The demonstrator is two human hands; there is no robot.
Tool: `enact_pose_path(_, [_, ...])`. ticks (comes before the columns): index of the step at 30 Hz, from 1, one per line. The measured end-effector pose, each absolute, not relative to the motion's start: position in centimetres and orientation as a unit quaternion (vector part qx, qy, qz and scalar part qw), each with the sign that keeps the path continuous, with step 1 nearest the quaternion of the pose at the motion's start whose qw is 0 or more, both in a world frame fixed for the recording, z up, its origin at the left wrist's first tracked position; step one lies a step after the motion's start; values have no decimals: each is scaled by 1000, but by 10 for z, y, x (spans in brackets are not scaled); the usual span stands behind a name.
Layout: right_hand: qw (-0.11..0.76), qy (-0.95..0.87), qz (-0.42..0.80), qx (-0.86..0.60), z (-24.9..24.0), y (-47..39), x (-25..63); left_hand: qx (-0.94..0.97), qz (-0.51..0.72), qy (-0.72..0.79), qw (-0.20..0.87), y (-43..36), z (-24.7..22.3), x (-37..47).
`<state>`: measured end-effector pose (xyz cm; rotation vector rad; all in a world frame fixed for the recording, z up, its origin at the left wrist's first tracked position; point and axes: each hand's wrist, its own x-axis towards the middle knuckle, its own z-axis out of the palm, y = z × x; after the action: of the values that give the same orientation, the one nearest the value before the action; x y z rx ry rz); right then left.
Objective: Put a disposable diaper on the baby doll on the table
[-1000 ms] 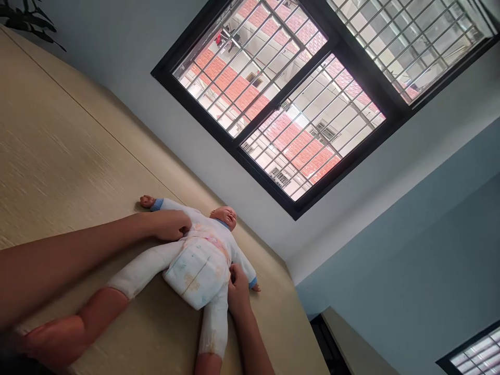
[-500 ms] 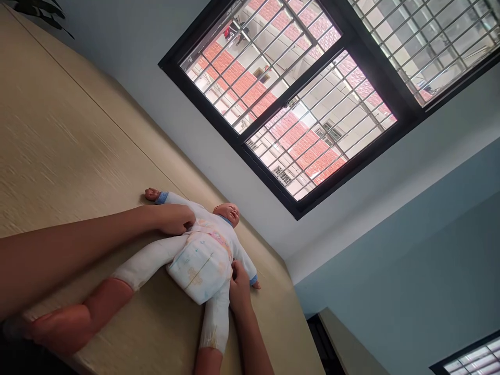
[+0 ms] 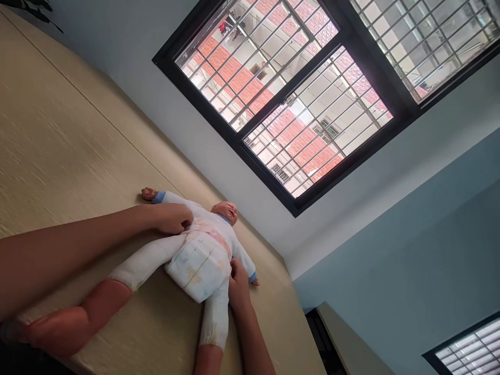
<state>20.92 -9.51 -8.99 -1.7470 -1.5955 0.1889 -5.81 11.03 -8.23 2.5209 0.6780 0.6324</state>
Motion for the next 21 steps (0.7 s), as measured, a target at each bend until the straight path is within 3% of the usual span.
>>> enact_pose_path(21, [387, -629, 50, -673, -88, -96, 207, 918, 248, 264, 164, 116, -82, -58])
